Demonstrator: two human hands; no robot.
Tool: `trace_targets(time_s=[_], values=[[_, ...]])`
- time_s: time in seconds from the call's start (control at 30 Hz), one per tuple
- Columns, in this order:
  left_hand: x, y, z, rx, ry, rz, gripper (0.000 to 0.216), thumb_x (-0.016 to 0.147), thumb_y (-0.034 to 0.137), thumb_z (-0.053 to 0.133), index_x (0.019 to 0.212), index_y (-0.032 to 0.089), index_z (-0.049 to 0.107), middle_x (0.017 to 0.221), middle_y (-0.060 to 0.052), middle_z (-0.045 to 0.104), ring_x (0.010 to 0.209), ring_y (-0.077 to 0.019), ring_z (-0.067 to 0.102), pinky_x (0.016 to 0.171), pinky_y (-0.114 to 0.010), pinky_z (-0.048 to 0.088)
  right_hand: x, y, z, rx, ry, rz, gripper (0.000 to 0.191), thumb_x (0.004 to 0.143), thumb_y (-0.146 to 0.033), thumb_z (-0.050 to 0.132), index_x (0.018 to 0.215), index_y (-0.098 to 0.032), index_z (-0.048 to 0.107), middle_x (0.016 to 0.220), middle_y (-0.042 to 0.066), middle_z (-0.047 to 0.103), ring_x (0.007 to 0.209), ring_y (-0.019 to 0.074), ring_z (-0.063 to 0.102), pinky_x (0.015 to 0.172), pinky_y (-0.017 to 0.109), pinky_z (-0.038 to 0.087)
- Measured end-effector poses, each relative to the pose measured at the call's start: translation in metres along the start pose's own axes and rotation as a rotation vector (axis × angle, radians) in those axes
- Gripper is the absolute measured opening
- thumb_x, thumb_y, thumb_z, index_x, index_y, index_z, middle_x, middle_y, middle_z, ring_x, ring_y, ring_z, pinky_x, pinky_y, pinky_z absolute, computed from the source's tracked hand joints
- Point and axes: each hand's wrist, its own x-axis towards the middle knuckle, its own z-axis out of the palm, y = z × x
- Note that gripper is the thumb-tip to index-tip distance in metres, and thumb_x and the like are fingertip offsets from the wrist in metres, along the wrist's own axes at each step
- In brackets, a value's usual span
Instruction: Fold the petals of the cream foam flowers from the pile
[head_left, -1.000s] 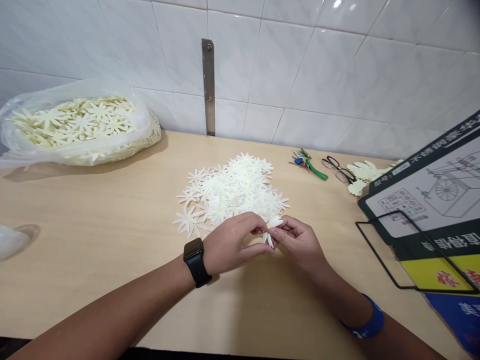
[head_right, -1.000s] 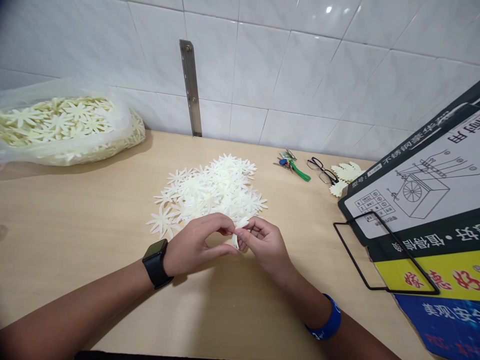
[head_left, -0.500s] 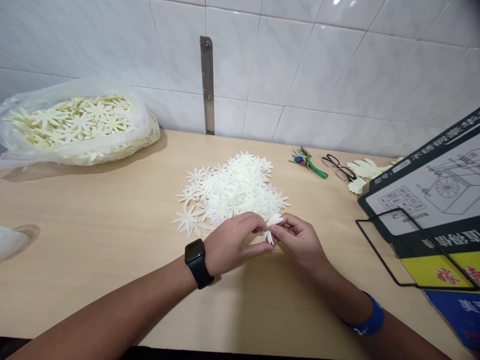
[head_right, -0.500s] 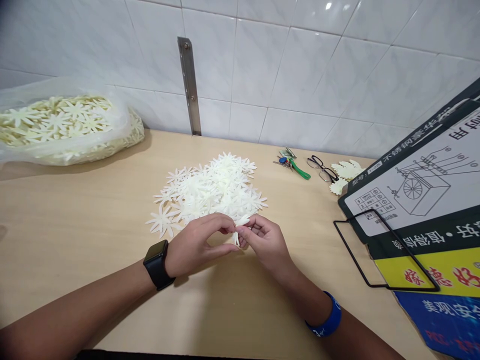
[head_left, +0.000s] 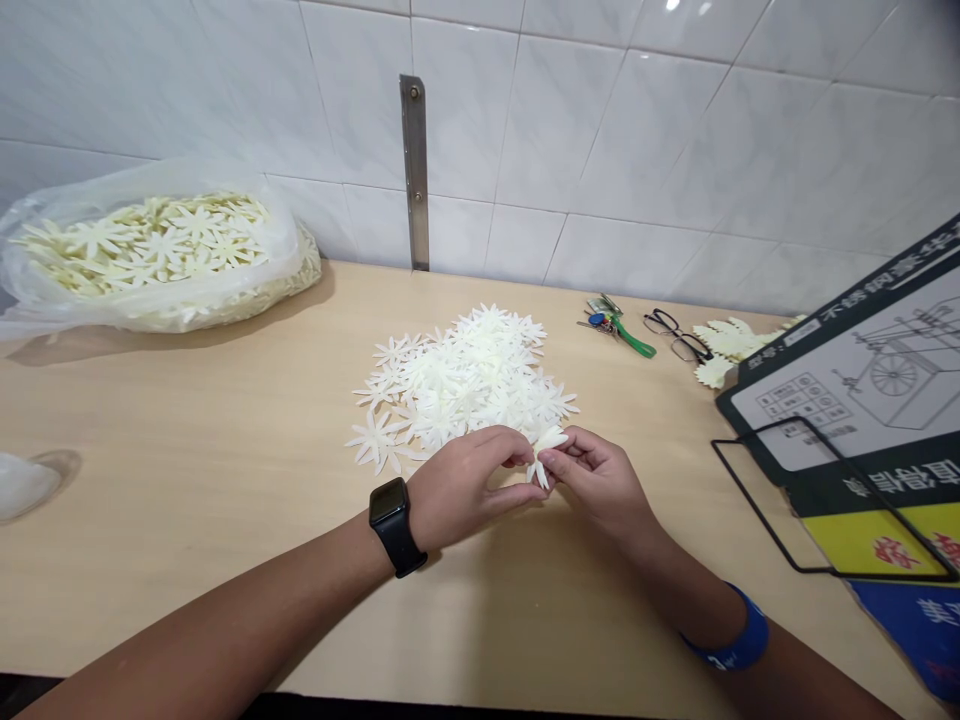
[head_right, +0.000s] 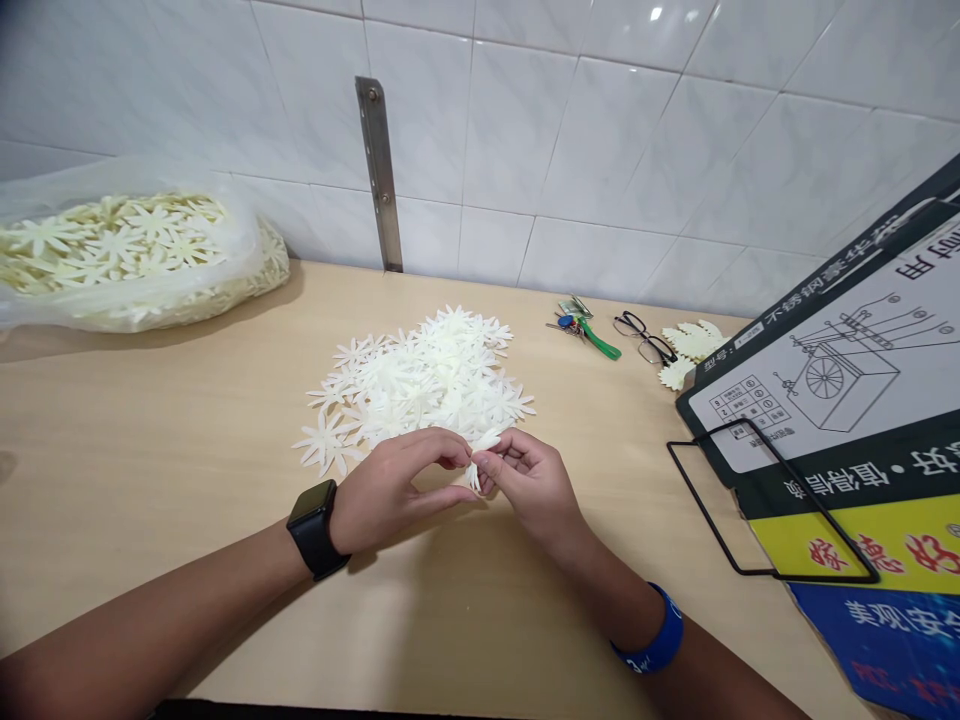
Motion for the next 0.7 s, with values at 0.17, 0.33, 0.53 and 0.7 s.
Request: trace_targets(time_s=[0.17,0.33,0.53,0.7], values=[[-0.0001,0.0020,-0.0001,0.011,0.004,0.006,0.016,0.086,0.030,0.064,0.090,0.016,0.059,0.090,-0.004,0.065,0.083,-0.0146,0.059,0.077,-0.027,0.047,0.0002,-0.0009,0.0007,0.009,0.008,0.000,0.027,0.076,-0.041,0.073,0.066,-0.019,0.061,0.056,-0.001,0.064,0.054,0.0143,0.060,0.056,0.027,0.050],[0.0007,0.0008,-0.0012,-0.003,-0.008,0.009,0.017,0.086,0.031,0.064,0.092,0.016,0.060,0.090,-0.004,0.066,0.083,-0.0150,0.060,0.076,-0.027,0.047,0.0003,0.0000,0.0002,-0.001,0.004,0.001,0.027,0.077,-0.042,0.072,0.067,-0.020,0.062,0.056,0.000,0.064,0.054,0.0145,0.060,0.057,0.027,0.050],[0.0011,0.0030,-0.0036,-0.003,-0.029,-0.023,0.018,0.087,0.032,0.062,0.095,0.016,0.063,0.092,-0.006,0.069,0.084,-0.0165,0.062,0.077,-0.029,0.049,0.0005,-0.0002,-0.0008,0.021,0.001,0.002,0.027,0.077,-0.042,0.072,0.068,-0.020,0.061,0.058,0.000,0.063,0.055,0.0146,0.060,0.057,0.027,0.051],[0.0014,0.0060,-0.0043,0.016,-0.004,-0.070,0.017,0.090,0.020,0.053,0.101,0.018,0.065,0.093,-0.005,0.072,0.085,-0.0162,0.066,0.078,-0.028,0.050,0.0016,0.0005,0.0000,0.072,-0.016,-0.001,0.027,0.077,-0.041,0.073,0.067,-0.019,0.062,0.058,0.000,0.063,0.055,0.0142,0.059,0.056,0.027,0.050]])
